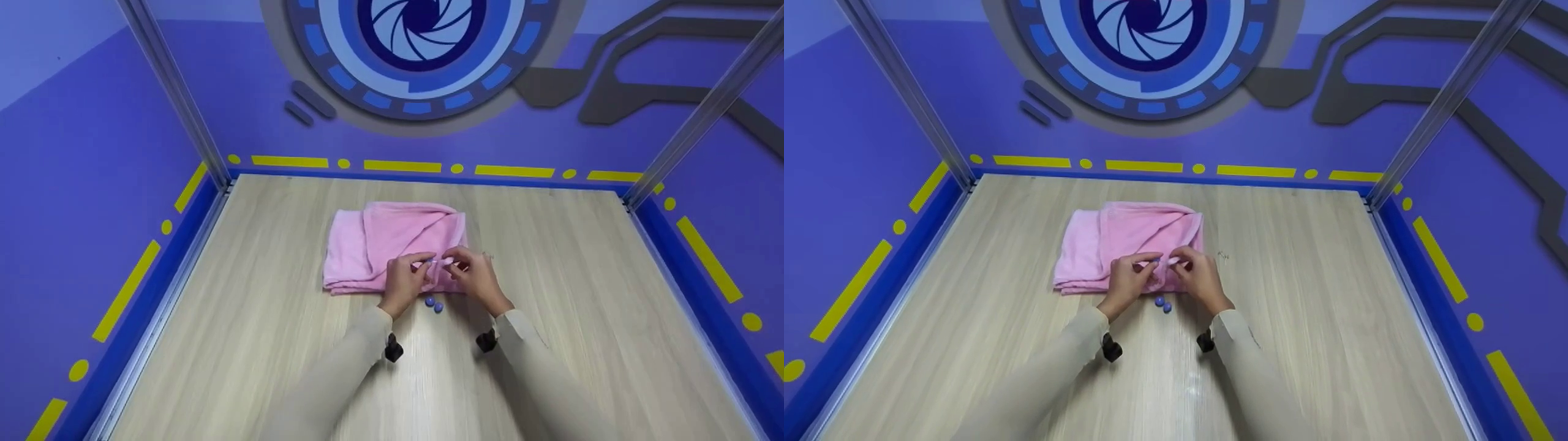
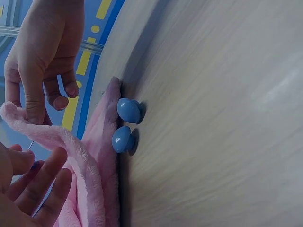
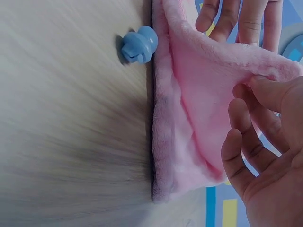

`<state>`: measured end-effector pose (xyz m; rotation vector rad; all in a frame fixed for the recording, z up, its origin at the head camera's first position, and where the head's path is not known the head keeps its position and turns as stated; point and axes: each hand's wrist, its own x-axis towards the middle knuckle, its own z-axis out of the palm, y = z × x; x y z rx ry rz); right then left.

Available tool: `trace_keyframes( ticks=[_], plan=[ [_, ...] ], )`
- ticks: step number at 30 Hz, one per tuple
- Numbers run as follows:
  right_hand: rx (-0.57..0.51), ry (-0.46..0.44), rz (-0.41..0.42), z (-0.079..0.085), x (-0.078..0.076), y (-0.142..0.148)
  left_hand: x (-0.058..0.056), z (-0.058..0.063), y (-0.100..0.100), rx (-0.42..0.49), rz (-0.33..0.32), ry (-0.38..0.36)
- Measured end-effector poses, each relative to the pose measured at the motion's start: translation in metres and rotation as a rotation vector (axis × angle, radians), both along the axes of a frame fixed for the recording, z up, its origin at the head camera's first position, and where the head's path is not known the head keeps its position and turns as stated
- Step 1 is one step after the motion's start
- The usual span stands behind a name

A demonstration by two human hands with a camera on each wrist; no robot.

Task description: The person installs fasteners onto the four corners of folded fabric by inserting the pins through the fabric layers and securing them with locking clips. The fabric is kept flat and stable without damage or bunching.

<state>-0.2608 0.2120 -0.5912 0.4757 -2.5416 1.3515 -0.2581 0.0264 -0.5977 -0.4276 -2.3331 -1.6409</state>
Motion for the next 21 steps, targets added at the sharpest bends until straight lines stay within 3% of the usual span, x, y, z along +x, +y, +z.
trace_keyframes(
  ticks=[12, 21],
  plan=[
    [-0.001, 0.009, 0.016, -0.0024, 0.0008, -0.0011, 0.0018, -0.002, -0.0006, -0.08, 0.053, 0.052],
    [0.007, -0.012, -0.014, 0.0001, 0.0007, -0.0025, 0.0002, -0.003, -0.0016, -0.08, 0.024, 0.102]
  ],
)
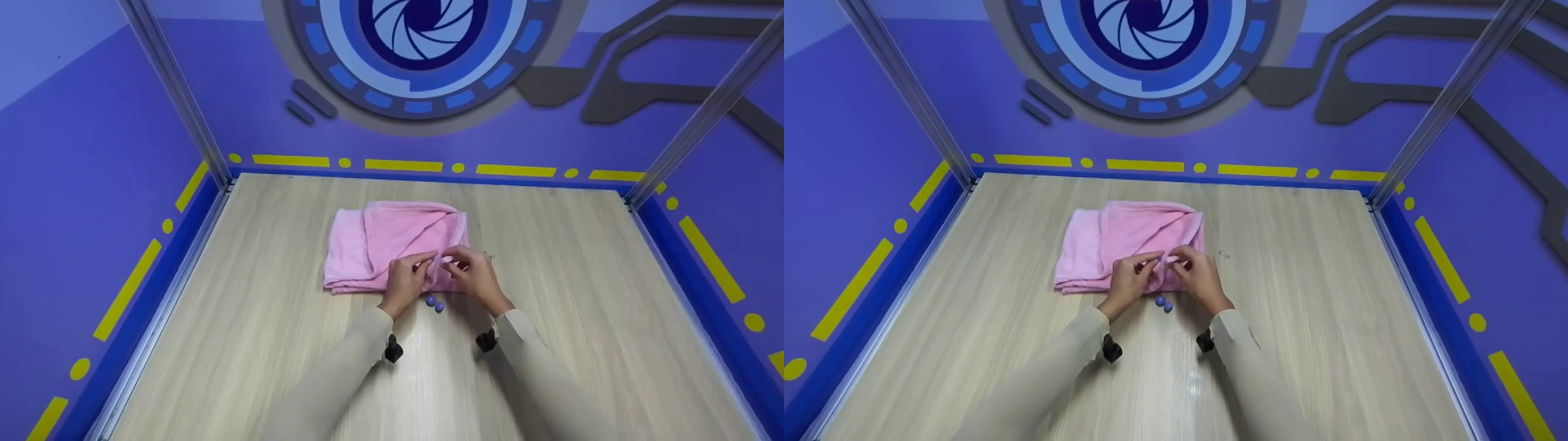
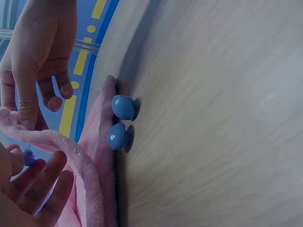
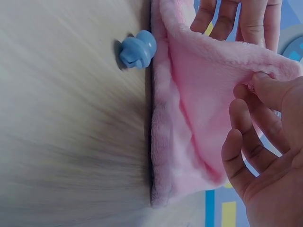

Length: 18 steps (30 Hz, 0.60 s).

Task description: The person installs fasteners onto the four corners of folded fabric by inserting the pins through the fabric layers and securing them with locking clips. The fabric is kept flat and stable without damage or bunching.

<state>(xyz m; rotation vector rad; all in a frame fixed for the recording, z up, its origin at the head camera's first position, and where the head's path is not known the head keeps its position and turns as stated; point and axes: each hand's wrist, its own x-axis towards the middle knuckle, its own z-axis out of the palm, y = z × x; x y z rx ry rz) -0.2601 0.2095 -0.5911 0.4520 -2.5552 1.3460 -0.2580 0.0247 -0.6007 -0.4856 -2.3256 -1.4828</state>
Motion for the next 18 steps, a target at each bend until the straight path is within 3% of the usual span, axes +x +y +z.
trace_keyframes(
  ticks=[4, 18],
  plan=[
    [-0.004, 0.001, 0.007, 0.0007, 0.0003, 0.0001, -0.0009, 0.0009, 0.0016, 0.019, 0.02, -0.014],
    [0.001, -0.023, 0.005, -0.0011, -0.0009, 0.0005, 0.0005, 0.0017, 0.0015, 0.009, -0.021, -0.091]
  ],
)
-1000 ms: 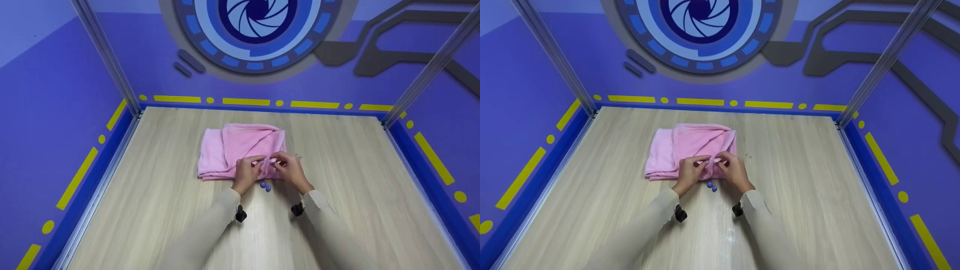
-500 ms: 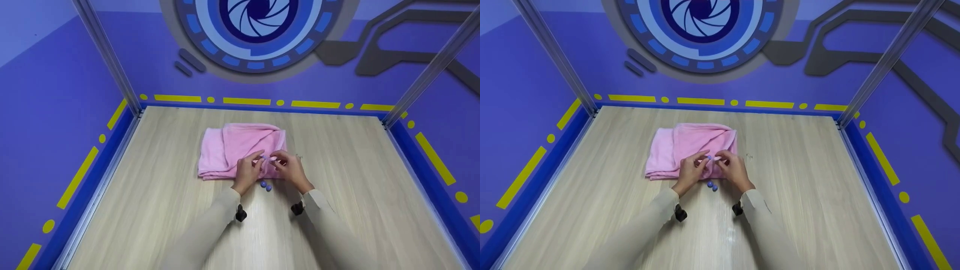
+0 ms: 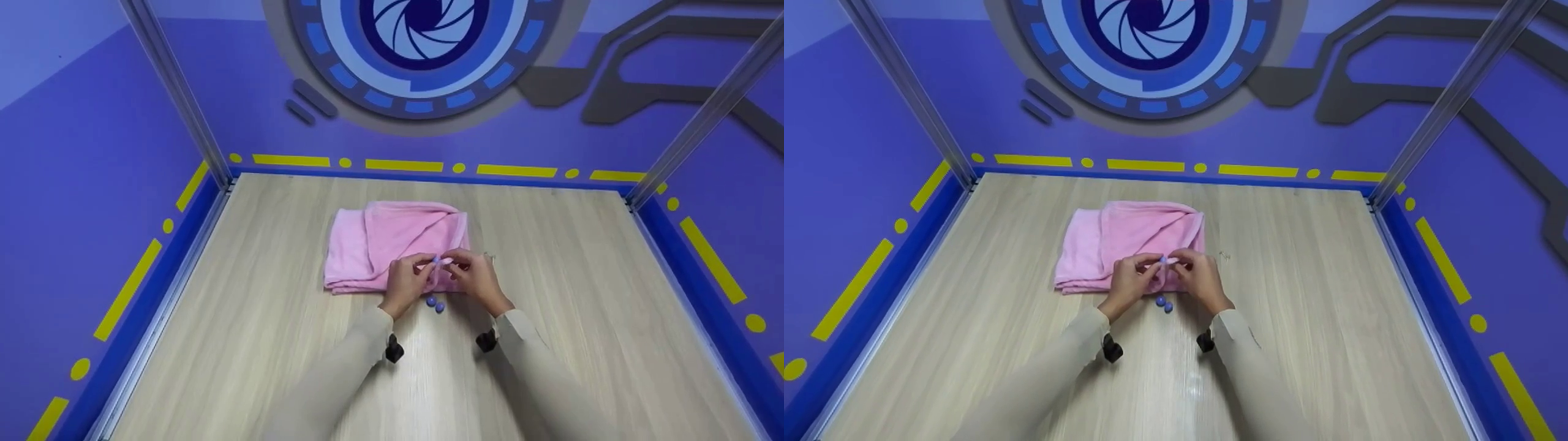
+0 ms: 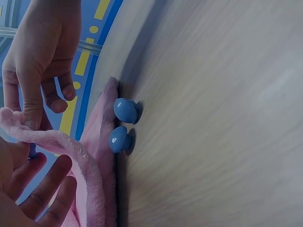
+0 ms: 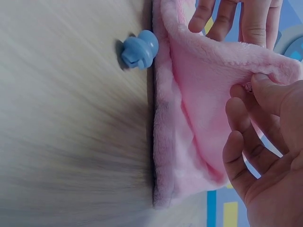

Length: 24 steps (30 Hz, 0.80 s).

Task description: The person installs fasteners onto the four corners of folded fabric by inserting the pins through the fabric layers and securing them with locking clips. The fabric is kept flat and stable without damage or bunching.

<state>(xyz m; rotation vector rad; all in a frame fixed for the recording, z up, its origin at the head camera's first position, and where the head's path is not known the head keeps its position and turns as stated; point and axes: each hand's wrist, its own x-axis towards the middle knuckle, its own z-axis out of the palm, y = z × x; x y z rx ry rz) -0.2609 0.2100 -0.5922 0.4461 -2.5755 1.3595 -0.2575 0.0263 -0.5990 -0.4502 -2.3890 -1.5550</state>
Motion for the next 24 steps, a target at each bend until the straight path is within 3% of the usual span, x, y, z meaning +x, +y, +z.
trace_keyframes(
  ticks=[5, 13, 24],
  plan=[
    [-0.007, 0.034, -0.013, -0.001, -0.001, 0.0, 0.002, 0.004, -0.004, -0.017, -0.01, 0.016],
    [-0.025, 0.092, -0.046, 0.004, -0.004, 0.001, 0.008, 0.016, -0.006, 0.0, -0.059, 0.115],
    [-0.056, 0.149, -0.046, 0.005, -0.005, 0.001, 0.019, 0.018, -0.008, -0.033, -0.205, 0.038]
  ],
)
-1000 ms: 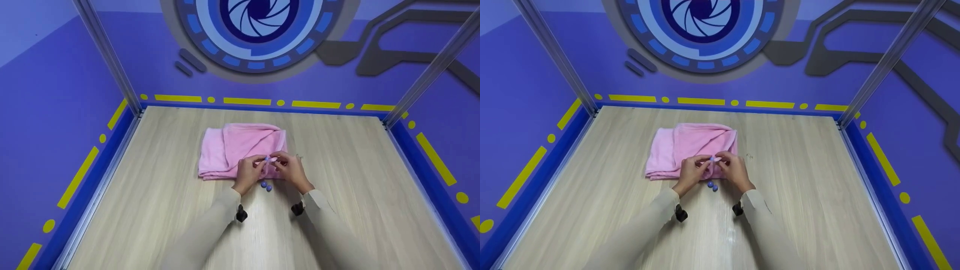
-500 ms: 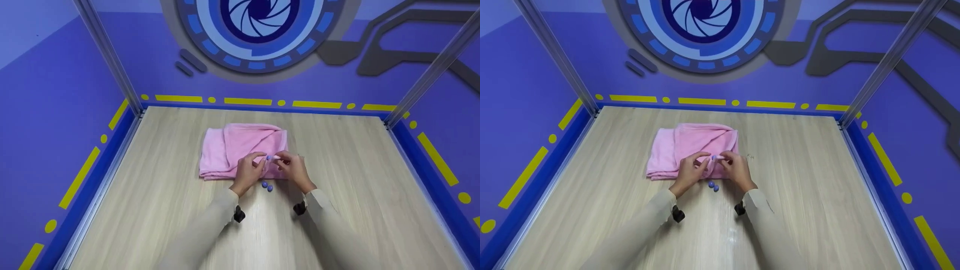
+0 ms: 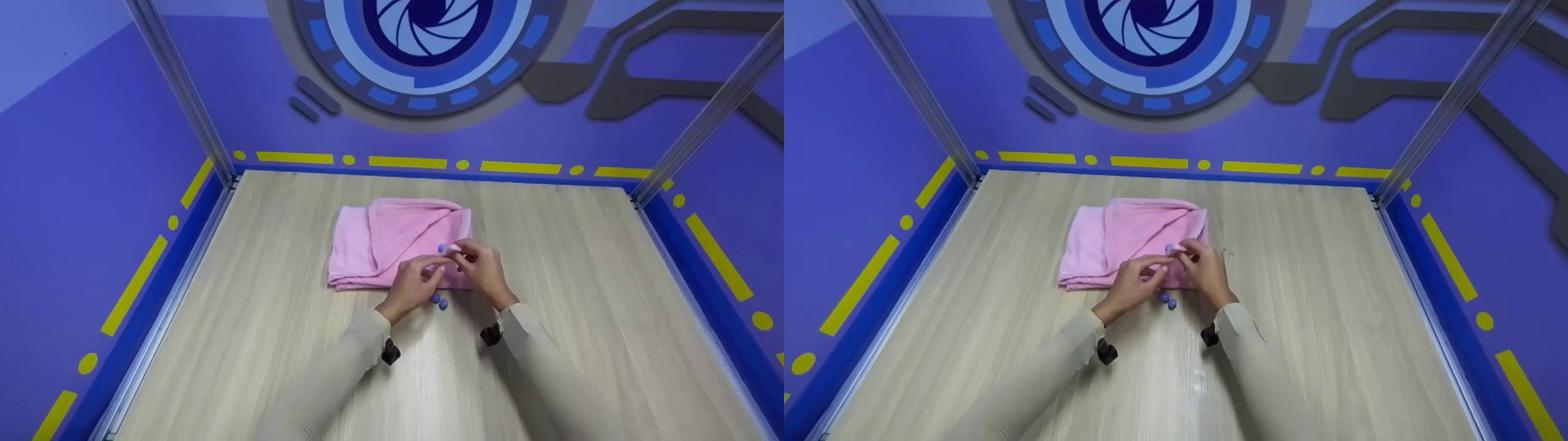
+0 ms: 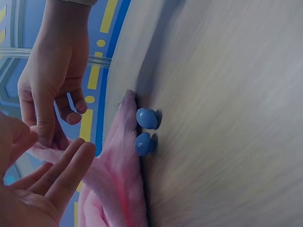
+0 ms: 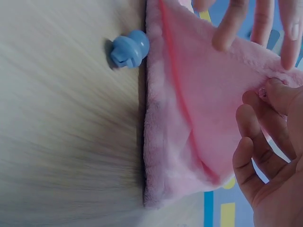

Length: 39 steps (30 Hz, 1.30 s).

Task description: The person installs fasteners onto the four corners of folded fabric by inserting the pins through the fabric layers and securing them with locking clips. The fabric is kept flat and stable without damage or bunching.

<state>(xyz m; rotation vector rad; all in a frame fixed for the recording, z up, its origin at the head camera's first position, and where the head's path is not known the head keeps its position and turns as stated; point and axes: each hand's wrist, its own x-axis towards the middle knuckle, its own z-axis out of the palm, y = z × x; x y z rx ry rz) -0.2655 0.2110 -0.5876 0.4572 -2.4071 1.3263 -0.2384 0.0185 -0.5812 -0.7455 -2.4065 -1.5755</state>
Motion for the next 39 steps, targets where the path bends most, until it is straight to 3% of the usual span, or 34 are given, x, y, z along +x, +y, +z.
trace_keyframes(
  ticks=[8, 15, 20, 29, 39],
  plan=[
    [-0.039, 0.013, 0.001, -0.001, -0.002, 0.003, -0.006, 0.004, 0.002, -0.095, -0.008, -0.054],
    [-0.068, 0.034, 0.034, -0.003, -0.004, 0.004, -0.009, 0.008, 0.003, -0.076, 0.03, -0.028],
    [-0.076, 0.021, 0.027, -0.004, -0.004, 0.005, -0.014, 0.017, -0.001, -0.057, 0.095, 0.036],
    [-0.08, -0.022, 0.013, -0.008, -0.004, 0.009, -0.028, 0.025, -0.009, -0.088, 0.222, 0.163],
    [-0.065, -0.049, 0.0, -0.009, -0.003, 0.017, -0.054, 0.029, -0.026, -0.148, 0.241, 0.14]
  ],
)
